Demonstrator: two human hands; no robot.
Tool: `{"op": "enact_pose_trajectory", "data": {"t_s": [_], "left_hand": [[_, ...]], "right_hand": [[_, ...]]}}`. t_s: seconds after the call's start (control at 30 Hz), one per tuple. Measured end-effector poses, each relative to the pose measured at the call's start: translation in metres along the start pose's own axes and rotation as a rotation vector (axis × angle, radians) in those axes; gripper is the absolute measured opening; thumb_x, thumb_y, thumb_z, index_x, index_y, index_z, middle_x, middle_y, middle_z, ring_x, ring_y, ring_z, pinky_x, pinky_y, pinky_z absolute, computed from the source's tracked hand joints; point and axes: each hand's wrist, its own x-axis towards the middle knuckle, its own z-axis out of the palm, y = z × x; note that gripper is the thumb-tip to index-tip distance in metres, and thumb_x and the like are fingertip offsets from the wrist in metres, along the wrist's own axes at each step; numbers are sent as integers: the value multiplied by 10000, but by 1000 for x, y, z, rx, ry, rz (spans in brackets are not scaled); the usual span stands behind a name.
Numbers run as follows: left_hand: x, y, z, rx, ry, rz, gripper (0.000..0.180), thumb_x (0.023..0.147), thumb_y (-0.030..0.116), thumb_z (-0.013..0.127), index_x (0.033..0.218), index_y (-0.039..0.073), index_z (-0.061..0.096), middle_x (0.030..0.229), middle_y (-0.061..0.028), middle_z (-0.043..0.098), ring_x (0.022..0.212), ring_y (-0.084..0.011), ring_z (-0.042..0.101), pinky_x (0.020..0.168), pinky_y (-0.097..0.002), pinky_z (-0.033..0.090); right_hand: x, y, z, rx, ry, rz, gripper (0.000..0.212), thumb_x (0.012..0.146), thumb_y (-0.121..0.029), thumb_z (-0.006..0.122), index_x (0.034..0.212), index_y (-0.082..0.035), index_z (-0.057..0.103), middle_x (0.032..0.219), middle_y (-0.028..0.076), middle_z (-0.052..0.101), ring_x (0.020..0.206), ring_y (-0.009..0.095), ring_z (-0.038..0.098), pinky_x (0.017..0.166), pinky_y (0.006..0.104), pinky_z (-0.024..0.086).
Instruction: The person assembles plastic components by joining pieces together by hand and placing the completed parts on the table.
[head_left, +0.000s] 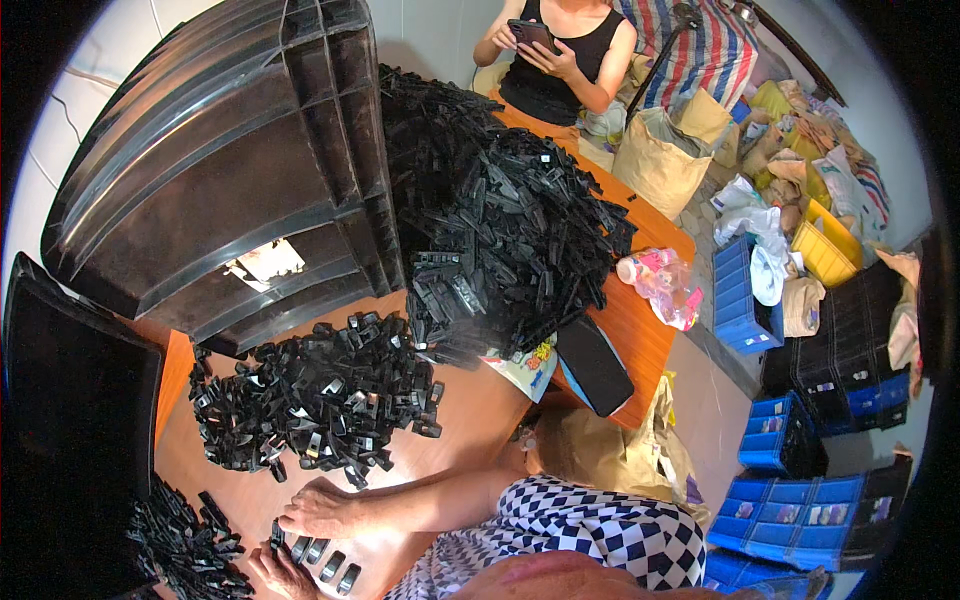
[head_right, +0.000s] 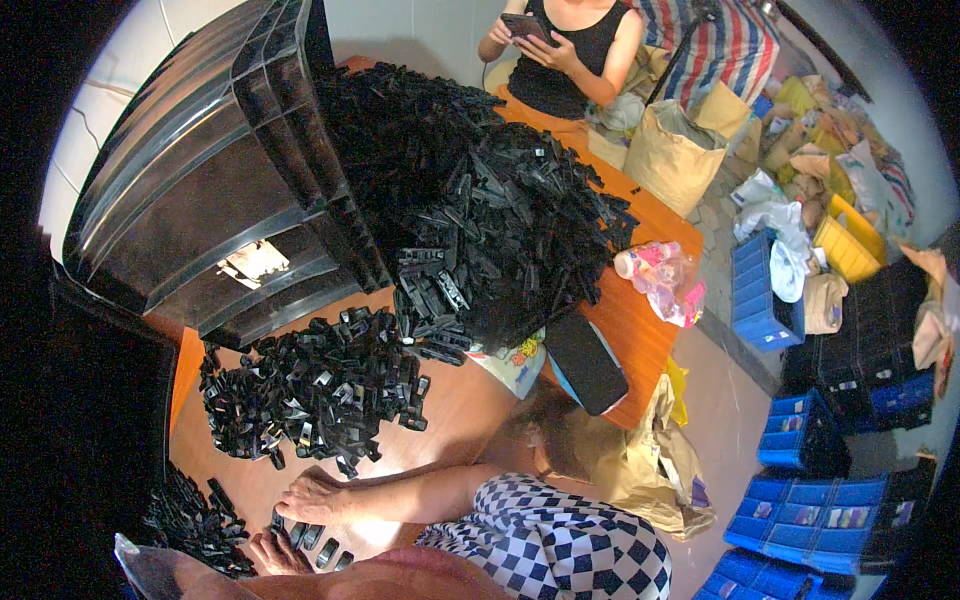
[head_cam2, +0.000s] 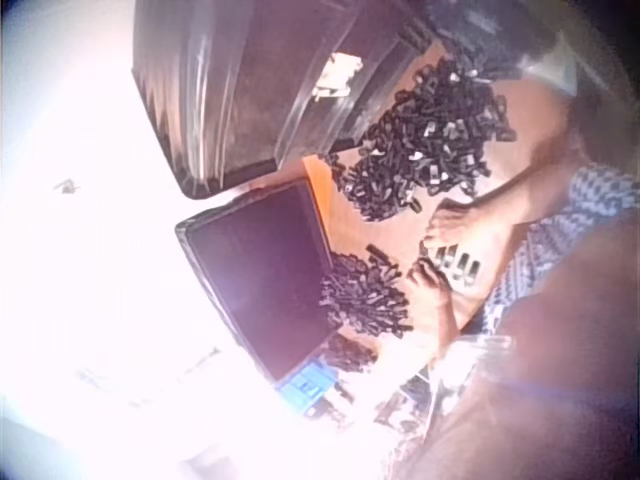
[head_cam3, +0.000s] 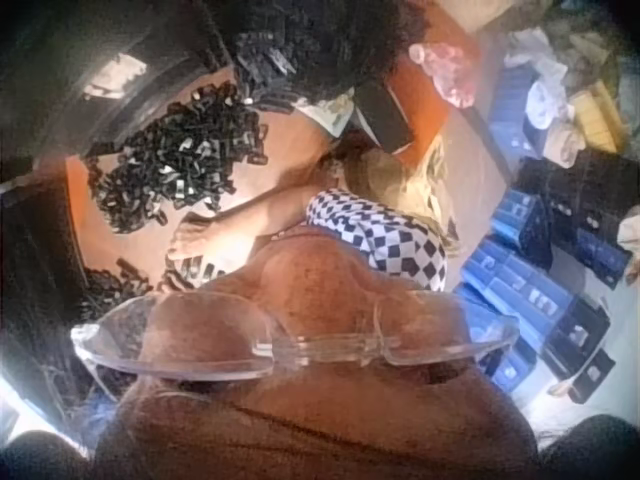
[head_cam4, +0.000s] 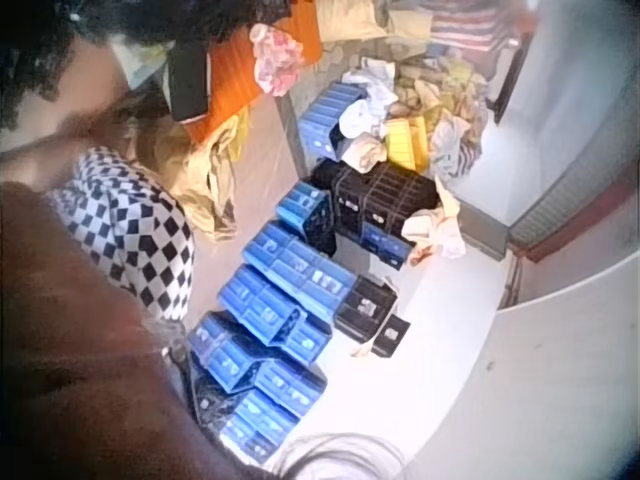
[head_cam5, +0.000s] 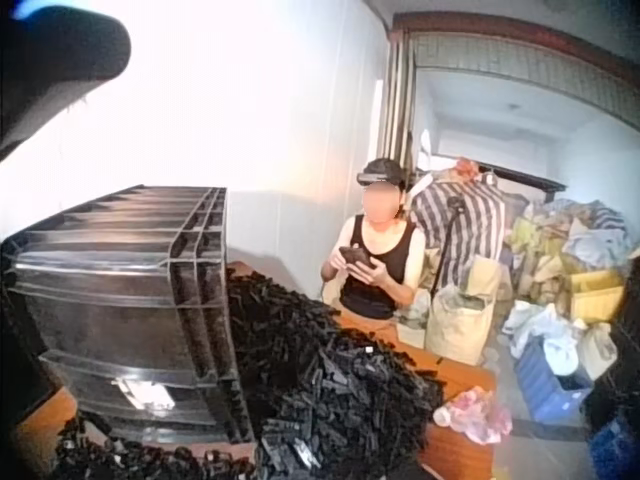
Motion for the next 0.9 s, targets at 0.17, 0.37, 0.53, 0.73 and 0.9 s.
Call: {"op": "enact_pose_trajectory", "data": {"t_s": [0.17, 0.37, 0.53, 0.73, 0.9], "left_hand": [[-3, -13, -2, 56, 25, 121, 279, 1028, 155, 476, 1227, -27, 548, 1143, -221, 469, 989, -387, 536, 837, -469, 463], [-2, 6, -3, -13, 16, -28, 293, 1028, 154, 472, 1258, -11, 550, 1150, -220, 474, 972, -387, 546, 832, -474, 468], [-3, -5, -5, 58, -8, -26, 303, 1031, 181, 480, 1273, 16, 559, 1151, -221, 485, 960, -367, 565, 822, -484, 475], [-2, -28, -1, 57, -46, 64, 290, 1025, 170, 500, 1268, 27, 566, 1128, -216, 486, 947, -357, 554, 811, -480, 474], [-2, -4, -1, -17, 1, 22, 259, 1007, 132, 522, 1226, 10, 588, 1113, -197, 489, 956, -334, 546, 829, -460, 468]], "right_hand": [[5, -4, 2, 19, -16, -14, 140, 821, -166, 609, 894, -71, 535, 785, 61, 597, 701, 239, 660, 509, 397, 519], [6, -6, 16, 66, -114, 16, 131, 846, -169, 595, 901, -60, 548, 814, 63, 594, 750, 235, 651, 637, 371, 526], [9, -8, 8, 104, -174, 24, 125, 837, -161, 587, 881, -48, 556, 832, 66, 604, 742, 241, 667, 588, 377, 536], [5, -3, 6, 73, -75, -49, 146, 820, -181, 606, 875, -53, 563, 818, 67, 606, 728, 241, 669, 544, 399, 525], [9, -6, 5, 155, -118, -87, 165, 814, -200, 621, 886, -60, 573, 822, 66, 604, 723, 242, 661, 560, 403, 513]]}}
